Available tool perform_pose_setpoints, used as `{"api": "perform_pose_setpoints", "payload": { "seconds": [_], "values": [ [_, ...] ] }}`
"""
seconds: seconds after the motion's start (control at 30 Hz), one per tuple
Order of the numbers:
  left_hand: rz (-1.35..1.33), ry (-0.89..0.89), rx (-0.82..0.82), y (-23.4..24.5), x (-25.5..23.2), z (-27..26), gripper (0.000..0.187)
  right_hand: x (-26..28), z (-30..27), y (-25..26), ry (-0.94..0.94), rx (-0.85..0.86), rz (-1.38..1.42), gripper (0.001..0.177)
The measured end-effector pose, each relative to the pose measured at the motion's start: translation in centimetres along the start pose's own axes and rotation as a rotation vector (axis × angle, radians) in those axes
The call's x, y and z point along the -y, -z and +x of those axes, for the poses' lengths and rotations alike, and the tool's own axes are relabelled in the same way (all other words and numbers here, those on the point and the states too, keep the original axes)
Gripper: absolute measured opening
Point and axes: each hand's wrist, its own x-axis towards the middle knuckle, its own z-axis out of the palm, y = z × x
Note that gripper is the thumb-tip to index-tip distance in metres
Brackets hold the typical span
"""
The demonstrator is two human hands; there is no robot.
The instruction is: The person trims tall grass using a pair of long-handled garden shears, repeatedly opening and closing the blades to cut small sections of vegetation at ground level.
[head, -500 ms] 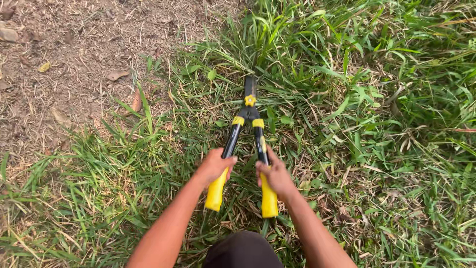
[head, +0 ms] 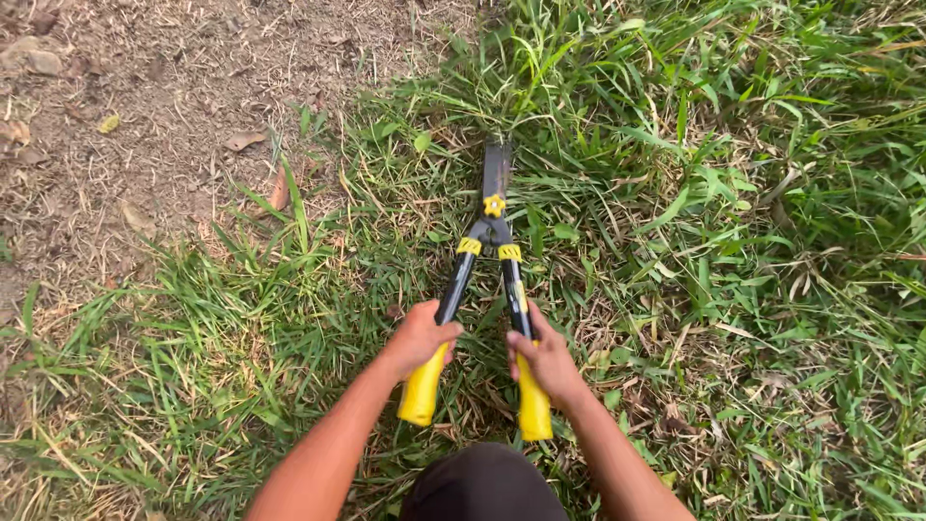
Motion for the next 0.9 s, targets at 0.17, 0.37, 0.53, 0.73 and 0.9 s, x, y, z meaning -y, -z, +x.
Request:
{"api": "perform_pose_setpoints", "payload": {
  "seconds": [0.17,0.37,0.53,0.73,0.9],
  "values": [
    [0.187,0.180,0.137,7.7,-1.4,-4.7,0.015,1.6,-3.9,7.1,-0.171,0.165,-0.073,0.079],
    [0.045,0.054,0.010,0.9,-2.5,0.9,0.016,1.6,0.2,1.4,-0.020,0.003,0.068,0.073],
    [-0.022,0.044,0.064,0.6,-1.7,0.2,0.015,1.4,-1.0,1.1,-0.054,-0.019,0.035,0.080],
    [0.165,0.055,0.234,6.3,-1.9,-0.5,0.019,1.1,-1.8,6.5,-0.162,0.031,0.095,0.079],
    [-0.121,-0.010,0.007,-3.2,0.7,0.5,0.017,0.5,-0.9,1.3,-0.021,-0.021,0.071,0.080]
  ]
}}
